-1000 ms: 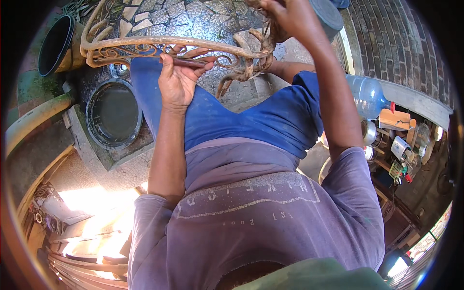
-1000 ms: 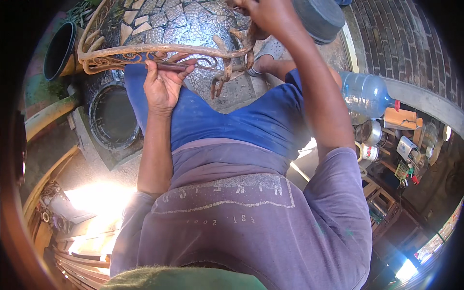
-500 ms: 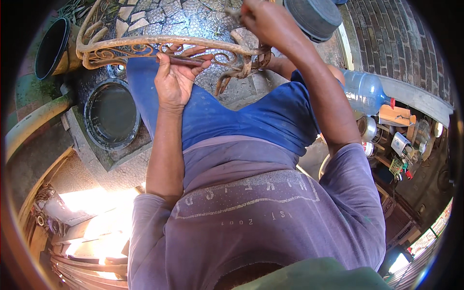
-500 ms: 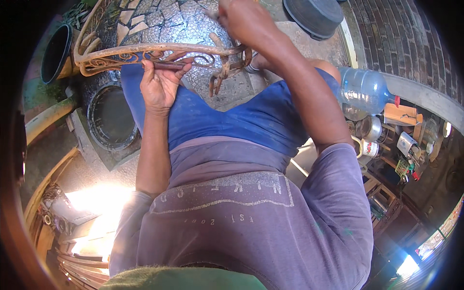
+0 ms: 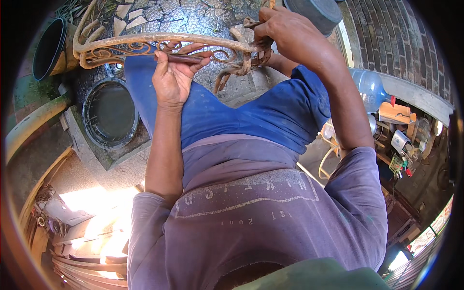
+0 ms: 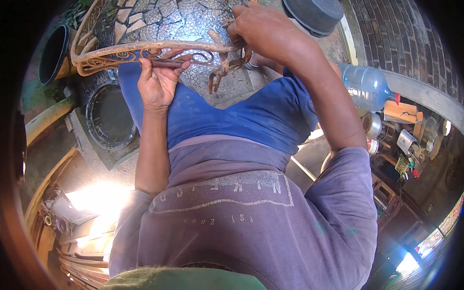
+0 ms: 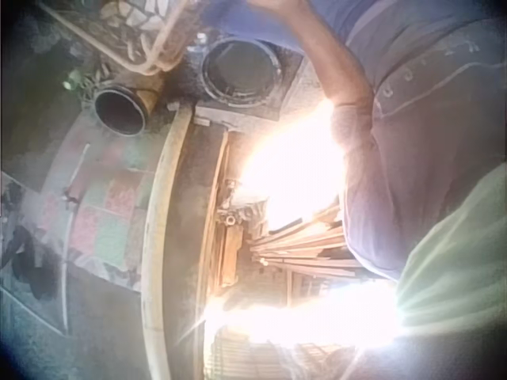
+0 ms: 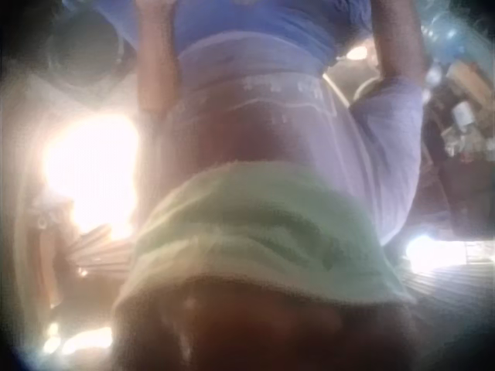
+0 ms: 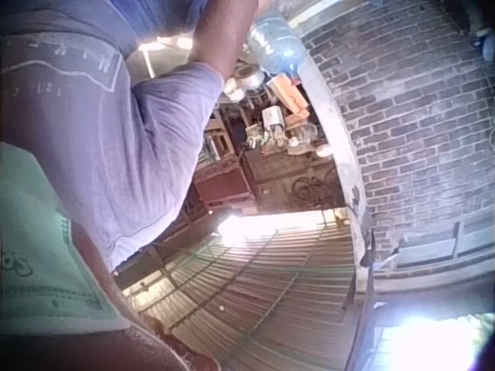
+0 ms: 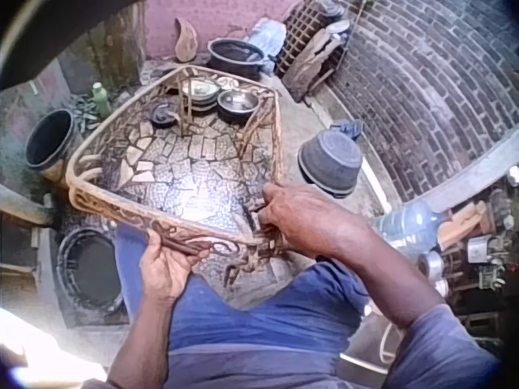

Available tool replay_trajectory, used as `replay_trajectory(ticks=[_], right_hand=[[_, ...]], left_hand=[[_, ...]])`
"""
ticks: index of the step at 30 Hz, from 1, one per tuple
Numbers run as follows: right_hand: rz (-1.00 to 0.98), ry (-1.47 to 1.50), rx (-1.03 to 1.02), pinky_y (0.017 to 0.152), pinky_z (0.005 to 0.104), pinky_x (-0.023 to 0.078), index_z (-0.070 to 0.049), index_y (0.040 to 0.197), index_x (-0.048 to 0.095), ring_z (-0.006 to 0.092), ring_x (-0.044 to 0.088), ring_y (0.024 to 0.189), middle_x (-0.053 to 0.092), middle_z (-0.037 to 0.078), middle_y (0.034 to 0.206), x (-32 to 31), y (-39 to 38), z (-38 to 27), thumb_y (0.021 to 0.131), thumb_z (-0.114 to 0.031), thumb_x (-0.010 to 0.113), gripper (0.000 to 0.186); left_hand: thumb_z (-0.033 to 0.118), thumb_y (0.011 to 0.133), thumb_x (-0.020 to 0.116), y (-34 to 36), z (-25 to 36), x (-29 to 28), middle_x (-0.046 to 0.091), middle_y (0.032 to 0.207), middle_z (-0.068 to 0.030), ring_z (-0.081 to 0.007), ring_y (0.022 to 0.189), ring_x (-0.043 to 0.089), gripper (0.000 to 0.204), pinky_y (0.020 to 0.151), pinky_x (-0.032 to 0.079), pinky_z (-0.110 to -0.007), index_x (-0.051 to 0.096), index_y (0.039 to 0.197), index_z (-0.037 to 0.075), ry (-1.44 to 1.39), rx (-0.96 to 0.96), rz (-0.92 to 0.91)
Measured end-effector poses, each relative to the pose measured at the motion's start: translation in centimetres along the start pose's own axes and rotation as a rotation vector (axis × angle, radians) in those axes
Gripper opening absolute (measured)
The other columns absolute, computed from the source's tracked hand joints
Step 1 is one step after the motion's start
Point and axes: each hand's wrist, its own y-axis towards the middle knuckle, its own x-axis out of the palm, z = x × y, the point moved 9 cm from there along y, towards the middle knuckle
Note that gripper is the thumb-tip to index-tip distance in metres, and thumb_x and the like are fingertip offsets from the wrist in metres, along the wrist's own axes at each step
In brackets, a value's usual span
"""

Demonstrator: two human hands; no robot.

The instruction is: The person cleans and repairs a wicker frame by hand using a cloth to wipe down the intricate wooden patterns while sitting on the ground.

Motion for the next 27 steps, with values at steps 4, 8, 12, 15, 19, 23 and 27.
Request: replay_trajectory(ticks=[4,8,12,15,19,23,27], right_hand=[[0.052,0.181,0.091,0.077,0.041,0.052,-0.004,0.08,0.07,0.0329,0.064,0.086,0.06,0.014,0.085,1.3,0.7,3.2,0.077,-0.004,0.063,0.007],[0.336,0.178,0.143,0.074,0.0405,0.052,-0.003,0.074,0.069,0.0311,0.065,0.087,0.063,0.014,0.087,-1.0,-0.1,5.6,0.074,0.002,0.063,0.007],[0.2,0.364,-0.033,0.074,0.041,0.052,-0.004,0.076,0.069,0.0321,0.064,0.086,0.06,0.013,0.084,-0.2,0.3,2.2,0.075,0.002,0.062,0.009],[0.109,0.189,0.066,0.075,0.04,0.053,-0.003,0.082,0.069,0.031,0.066,0.087,0.063,0.014,0.087,2.2,0.0,3.3,0.08,-0.005,0.061,0.009],[0.337,0.18,0.27,0.072,0.0397,0.055,-0.001,0.082,0.069,0.0299,0.068,0.084,0.065,0.015,0.088,1.1,-1.1,5.8,0.081,-0.003,0.061,0.009],[0.268,0.289,0.226,0.073,0.0402,0.054,-0.002,0.089,0.073,0.029,0.068,0.084,0.065,0.015,0.087,1.6,-1.8,5.2,0.082,-0.001,0.063,0.013],[0.313,0.215,0.108,0.079,0.0427,0.053,-0.005,0.092,0.074,0.0337,0.065,0.091,0.063,0.013,0.096,2.9,-2.2,2.0,0.081,0.002,0.064,0.016]], left_hand=[[0.049,0.108,0.034,0.3,-0.1,0.2,0.057,0.133,-0.0354,-0.0545,0.117,0.06,0.048,0.1,0.053,-0.058,0.052,0.132,0.011,-0.062,-0.022,-0.121],[0.048,0.108,0.035,0.3,-0.1,-0.2,0.058,0.133,-0.0338,-0.054,0.118,0.06,0.046,0.1,0.052,-0.059,0.053,0.13,0.012,-0.122,-0.028,-0.133],[0.048,0.108,0.035,0.1,0.1,-0.2,0.059,0.132,-0.0323,-0.0536,0.119,0.059,0.046,0.1,0.052,-0.059,0.054,0.13,0.011,-0.118,-0.024,-0.133],[0.051,0.107,0.035,0.2,-0.2,-0.2,0.061,0.126,-0.034,-0.0519,0.109,0.065,0.052,0.093,0.056,-0.057,0.049,0.134,0.009,-0.064,-0.009,-0.005],[0.052,0.107,0.035,0.0,0.0,-0.1,0.061,0.125,-0.0343,-0.0519,0.109,0.065,0.053,0.094,0.056,-0.057,0.05,0.134,0.009,-0.015,-0.003,0.023],[0.052,0.107,0.035,0.0,0.1,-0.3,0.062,0.124,-0.0345,-0.0521,0.109,0.065,0.053,0.094,0.057,-0.056,0.049,0.134,0.009,-0.042,0.0,0.008],[0.052,0.107,0.034,0.0,-0.1,-0.1,0.062,0.124,-0.0345,-0.0522,0.108,0.065,0.052,0.093,0.057,-0.056,0.049,0.133,0.009,-0.053,0.0,-0.014]])
